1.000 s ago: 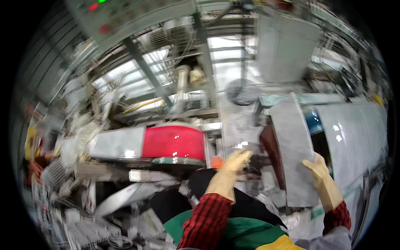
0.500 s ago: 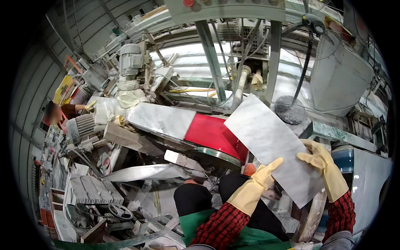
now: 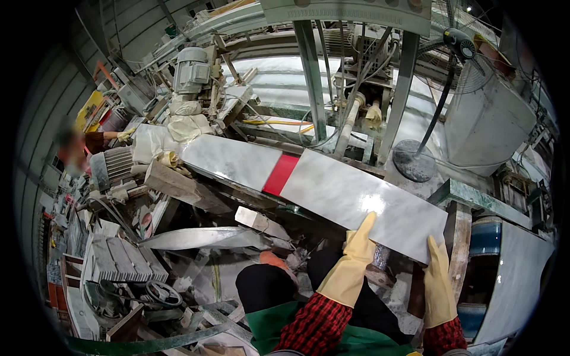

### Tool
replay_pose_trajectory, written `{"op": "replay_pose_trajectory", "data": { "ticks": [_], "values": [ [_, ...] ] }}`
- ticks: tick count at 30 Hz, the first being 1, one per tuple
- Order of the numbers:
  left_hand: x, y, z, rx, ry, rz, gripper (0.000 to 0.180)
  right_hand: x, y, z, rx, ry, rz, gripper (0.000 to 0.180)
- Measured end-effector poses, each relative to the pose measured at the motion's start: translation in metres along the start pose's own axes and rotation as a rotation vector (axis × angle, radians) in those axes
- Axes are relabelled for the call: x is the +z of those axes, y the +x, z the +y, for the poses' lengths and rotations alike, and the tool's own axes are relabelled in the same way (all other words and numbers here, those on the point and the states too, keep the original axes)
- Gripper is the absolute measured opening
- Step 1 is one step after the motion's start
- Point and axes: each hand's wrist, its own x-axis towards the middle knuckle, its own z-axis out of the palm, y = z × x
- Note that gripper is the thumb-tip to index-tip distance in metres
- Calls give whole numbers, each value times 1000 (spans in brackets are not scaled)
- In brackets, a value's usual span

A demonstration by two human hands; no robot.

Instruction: The person repeatedly picks up rectangular white tiles from a conveyor belt, wipes their surfaces with gloved hands, and places them onto a stack. The task involves continuous handling of individual tiles in a factory setting.

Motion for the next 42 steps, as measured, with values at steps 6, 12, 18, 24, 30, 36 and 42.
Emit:
{"op": "replay_pose_trajectory", "data": {
  "ticks": [6,12,18,24,30,36,42],
  "values": [
    [-6,13,3,-216,-615,144,33,34,13,-5,-101,108,-128,59],
    [-10,21,11,-150,-703,276,33,47,20,-3,-108,33,-141,60],
    [-17,37,-13,-158,-871,274,36,76,19,-17,-120,20,-163,53],
    [10,34,-25,-151,-982,369,38,95,19,-15,-79,32,-176,51],
    [24,25,-5,-248,-940,292,43,102,31,-2,-99,-7,-167,55],
    [22,18,11,-328,-671,277,48,101,35,6,-51,-5,-161,59],
    [46,8,-43,-396,-713,49,50,104,31,9,-7,-199,-134,75]
  ]
}}
